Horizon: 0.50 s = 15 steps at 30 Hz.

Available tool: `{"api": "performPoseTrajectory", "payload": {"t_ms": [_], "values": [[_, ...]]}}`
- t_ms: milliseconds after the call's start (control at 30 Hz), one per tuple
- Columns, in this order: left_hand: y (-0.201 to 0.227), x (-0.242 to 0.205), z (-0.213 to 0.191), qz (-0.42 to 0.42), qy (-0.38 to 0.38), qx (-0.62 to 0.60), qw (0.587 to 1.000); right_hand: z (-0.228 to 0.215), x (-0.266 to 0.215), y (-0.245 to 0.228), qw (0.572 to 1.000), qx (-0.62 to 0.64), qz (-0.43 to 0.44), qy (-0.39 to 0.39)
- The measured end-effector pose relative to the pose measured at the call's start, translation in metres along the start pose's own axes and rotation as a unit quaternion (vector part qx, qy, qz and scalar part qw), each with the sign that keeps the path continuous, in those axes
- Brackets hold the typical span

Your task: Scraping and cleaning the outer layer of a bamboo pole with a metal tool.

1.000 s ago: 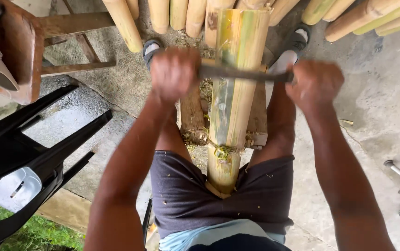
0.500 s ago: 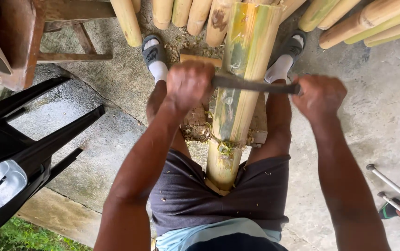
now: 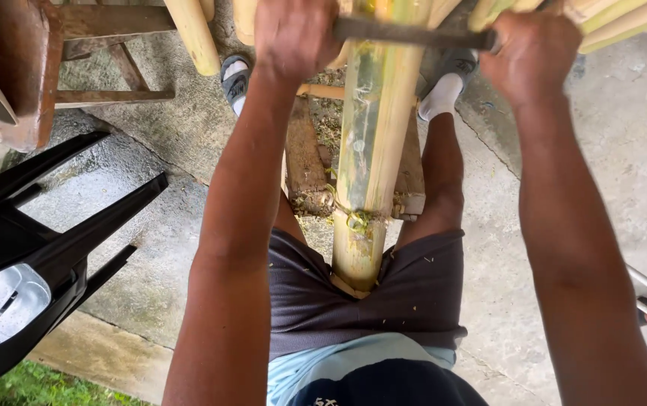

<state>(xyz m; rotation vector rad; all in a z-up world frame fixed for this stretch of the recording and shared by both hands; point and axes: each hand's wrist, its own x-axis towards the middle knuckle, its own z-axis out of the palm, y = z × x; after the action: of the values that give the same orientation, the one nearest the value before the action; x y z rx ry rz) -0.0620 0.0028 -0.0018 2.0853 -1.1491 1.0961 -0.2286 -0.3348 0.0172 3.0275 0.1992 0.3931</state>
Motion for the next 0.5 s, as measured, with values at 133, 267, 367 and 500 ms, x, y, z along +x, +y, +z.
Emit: {"api": "performPoseTrajectory", "payload": {"t_ms": [133,267,367,500], "values": [[0.054,-0.058,-0.062,-0.153,-0.326,-0.045,0.932,-0.044,-0.046,-0.056,0.994,0.056,0.027,-0.092],[0.113,-0.113,-0.135,-0.21,-0.314,-0.112,0.919,-0.089,-0.112,-0.117,0.988,0.091,0.027,-0.122],[0.122,-0.112,-0.152,-0.211,-0.38,-0.12,0.893,-0.102,-0.126,-0.13,0.989,0.08,0.037,-0.118],[0.116,-0.098,-0.15,-0.208,-0.337,-0.153,0.906,-0.097,-0.122,-0.121,0.991,0.056,0.035,-0.118]]}}
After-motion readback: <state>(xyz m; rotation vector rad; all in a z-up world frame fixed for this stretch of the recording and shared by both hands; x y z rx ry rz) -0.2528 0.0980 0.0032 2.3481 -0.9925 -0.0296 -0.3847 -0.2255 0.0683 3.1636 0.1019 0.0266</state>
